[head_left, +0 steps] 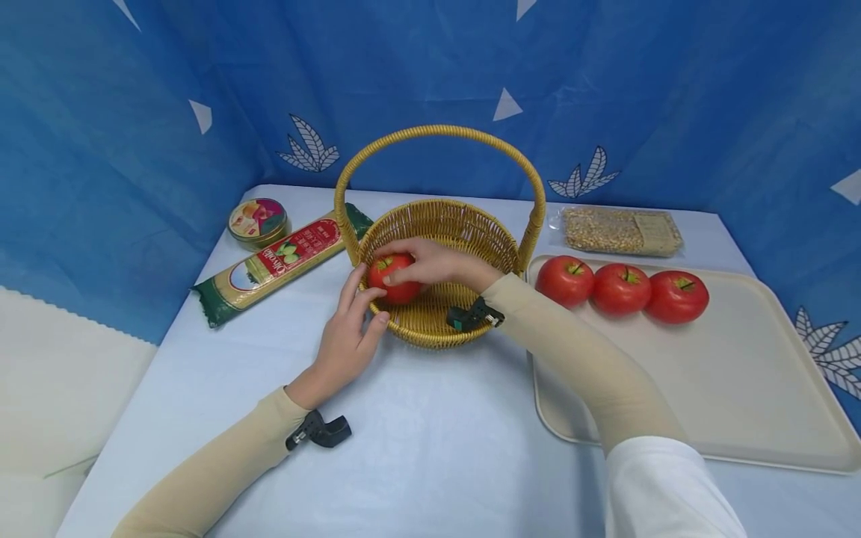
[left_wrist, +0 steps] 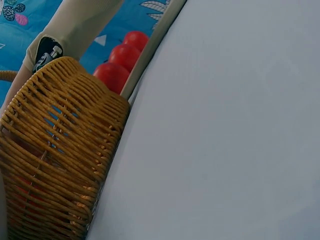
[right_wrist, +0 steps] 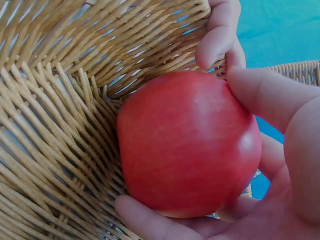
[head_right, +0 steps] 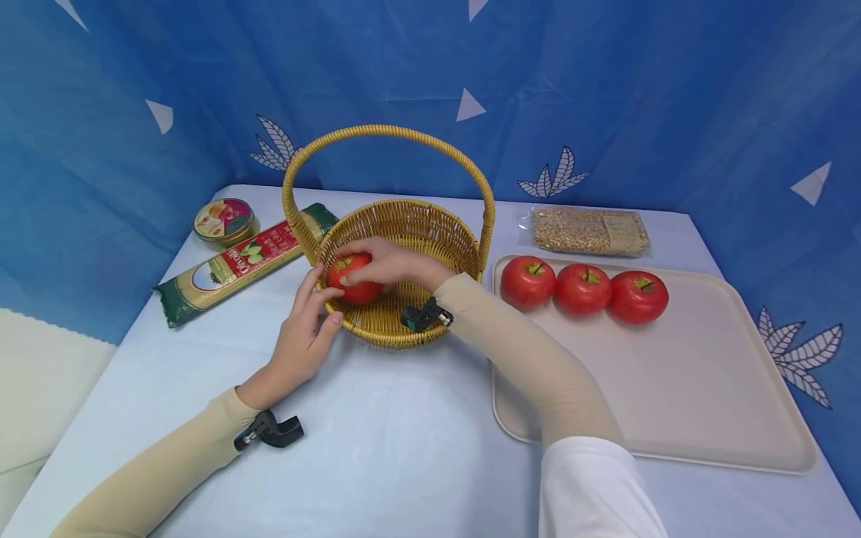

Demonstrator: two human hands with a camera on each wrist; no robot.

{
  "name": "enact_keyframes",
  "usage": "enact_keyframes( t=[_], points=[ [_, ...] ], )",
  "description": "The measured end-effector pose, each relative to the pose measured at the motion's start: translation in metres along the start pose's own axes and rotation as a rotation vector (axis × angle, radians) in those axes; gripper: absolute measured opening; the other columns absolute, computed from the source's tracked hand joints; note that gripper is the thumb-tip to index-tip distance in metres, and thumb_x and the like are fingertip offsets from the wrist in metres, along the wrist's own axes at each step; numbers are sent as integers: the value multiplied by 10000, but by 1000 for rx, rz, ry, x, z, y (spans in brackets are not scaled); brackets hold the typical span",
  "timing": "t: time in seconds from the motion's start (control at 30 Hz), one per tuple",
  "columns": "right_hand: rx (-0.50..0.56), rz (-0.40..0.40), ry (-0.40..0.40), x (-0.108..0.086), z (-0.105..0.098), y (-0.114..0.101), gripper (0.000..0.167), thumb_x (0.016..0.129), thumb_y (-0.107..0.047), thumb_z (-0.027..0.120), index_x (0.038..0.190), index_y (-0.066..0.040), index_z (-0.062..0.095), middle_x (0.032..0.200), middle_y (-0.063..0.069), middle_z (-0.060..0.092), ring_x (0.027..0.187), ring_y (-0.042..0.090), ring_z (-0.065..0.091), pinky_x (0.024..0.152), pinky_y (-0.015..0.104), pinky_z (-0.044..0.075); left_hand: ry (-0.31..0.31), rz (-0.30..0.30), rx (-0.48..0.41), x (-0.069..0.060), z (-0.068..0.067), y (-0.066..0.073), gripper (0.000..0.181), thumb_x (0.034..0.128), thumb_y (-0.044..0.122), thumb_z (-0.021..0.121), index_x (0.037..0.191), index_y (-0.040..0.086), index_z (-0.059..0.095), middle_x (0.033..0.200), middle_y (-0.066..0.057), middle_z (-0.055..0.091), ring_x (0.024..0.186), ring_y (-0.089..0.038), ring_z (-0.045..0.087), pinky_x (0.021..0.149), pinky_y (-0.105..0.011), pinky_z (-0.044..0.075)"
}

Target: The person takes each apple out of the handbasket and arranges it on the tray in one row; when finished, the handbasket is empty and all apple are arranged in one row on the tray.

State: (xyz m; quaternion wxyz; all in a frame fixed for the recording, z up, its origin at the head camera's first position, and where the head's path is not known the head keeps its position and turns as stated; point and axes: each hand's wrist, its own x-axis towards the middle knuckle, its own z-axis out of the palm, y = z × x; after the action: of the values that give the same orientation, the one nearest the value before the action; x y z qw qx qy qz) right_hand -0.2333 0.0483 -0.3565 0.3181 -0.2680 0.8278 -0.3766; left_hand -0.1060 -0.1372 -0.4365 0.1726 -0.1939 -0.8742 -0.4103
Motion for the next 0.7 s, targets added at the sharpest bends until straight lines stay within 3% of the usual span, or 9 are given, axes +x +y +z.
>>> enact_keyframes(
  t=[0.33, 0.7],
  points=[
    [-21, -50, 32, 0, -1, 0, 492, 874, -219, 777, 1333, -125, 630, 1344, 101, 617, 1196, 252, 587, 958, 377, 556, -8, 0, 4, 0, -1, 1, 566, 1073, 509, 405, 1281, 7, 564, 1648, -229, 279, 1394, -414, 486, 926, -599, 535],
    [-45, -15, -12, 1, -2, 1, 653, 798, -193, 818, 1400, -177, 567, 1400, 62, 552, 1237, 258, 549, 962, 369, 560, -6, -2, 1, 0, -1, 3, 497, 1067, 449, 462, 1285, 12, 557, 1663, -200, 264, 1323, -405, 543, 868, -559, 558]
  ],
)
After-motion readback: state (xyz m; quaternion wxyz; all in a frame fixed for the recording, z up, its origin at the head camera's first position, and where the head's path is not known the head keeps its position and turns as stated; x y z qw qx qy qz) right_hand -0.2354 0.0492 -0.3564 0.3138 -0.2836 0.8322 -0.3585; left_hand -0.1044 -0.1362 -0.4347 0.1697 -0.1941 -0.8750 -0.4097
